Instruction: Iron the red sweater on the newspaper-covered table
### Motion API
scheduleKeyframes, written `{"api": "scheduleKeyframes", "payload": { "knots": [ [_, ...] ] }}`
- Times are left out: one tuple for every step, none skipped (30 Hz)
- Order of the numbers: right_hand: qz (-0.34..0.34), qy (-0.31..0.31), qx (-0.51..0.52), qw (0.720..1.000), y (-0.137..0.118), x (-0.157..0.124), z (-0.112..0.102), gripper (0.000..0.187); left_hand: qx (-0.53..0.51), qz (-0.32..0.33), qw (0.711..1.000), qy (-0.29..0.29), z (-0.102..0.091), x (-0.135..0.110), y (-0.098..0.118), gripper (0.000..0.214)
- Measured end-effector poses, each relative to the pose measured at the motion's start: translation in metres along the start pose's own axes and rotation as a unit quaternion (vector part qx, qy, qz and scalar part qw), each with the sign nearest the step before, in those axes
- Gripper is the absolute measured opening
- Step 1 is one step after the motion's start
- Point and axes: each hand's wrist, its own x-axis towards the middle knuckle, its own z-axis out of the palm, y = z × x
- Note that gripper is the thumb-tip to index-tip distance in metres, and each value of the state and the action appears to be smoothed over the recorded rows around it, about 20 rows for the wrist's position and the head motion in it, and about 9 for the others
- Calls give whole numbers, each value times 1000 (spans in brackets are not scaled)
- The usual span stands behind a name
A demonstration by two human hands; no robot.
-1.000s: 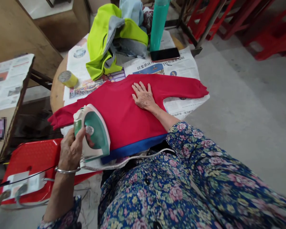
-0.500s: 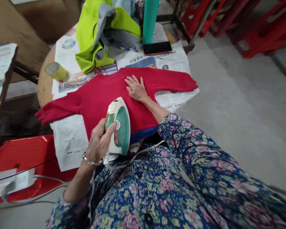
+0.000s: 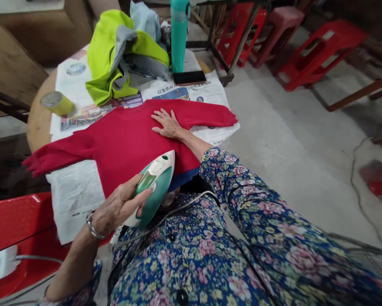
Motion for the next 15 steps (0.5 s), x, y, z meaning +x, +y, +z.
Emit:
{"api": "scheduleKeyframes", "payload": {
  "knots": [
    [-2, -14, -9, 1000, -1, -3, -4, 68, 2, -4, 1000, -11, -3, 1, -2, 38],
    [-4, -28, -20, 999, -1, -6, -9, 69, 5, -4, 1000, -19, -6, 3, -3, 38],
    [-6, -40, -33, 999, -1, -10, -14, 69, 7, -1, 1000, -23, -9, 5, -4, 39],
    [-6, -48, -48, 998, 1, -14, -18, 69, 10, 5, 1000, -22, -13, 9, -5, 39],
    [-4, -52, -64, 997, 4, -19, -23, 69, 13, 12, 1000, -18, -16, 13, -6, 39],
    [-4, -52, -80, 995, 7, -23, -26, 68, 15, 20, 1000, -14, -20, 19, -6, 39],
    [-5, -52, -92, 994, 11, -26, -29, 67, 17, 27, 999, -9, -24, 25, -6, 39],
    [-8, -51, -101, 993, 15, -28, -31, 67, 19, 35, 999, -5, -28, 32, -5, 39],
    [-11, -52, -108, 993, 19, -30, -32, 66, 21, 43, 999, -2, -32, 39, -4, 40],
    [-14, -55, -112, 992, 22, -30, -34, 66, 23, 52, 998, -3, -37, 47, -2, 40],
    [-18, -58, -115, 991, 25, -30, -35, 66, 26, 60, 998, -7, -42, 55, 0, 41],
    [-22, -60, -118, 991, 27, -29, -37, 67, 30, 66, 997, -17, -47, 62, 3, 41],
    [-27, -61, -122, 990, 28, -27, -38, 67, 37, 69, 996, -30, -51, 69, 5, 42],
    [-33, -62, -127, 989, 29, -26, -40, 68, 47, 69, 995, -45, -56, 74, 8, 42],
    [-39, -62, -132, 988, 30, -24, -42, 68, 61, 65, 994, -58, -59, 79, 10, 42]
  ]
}}
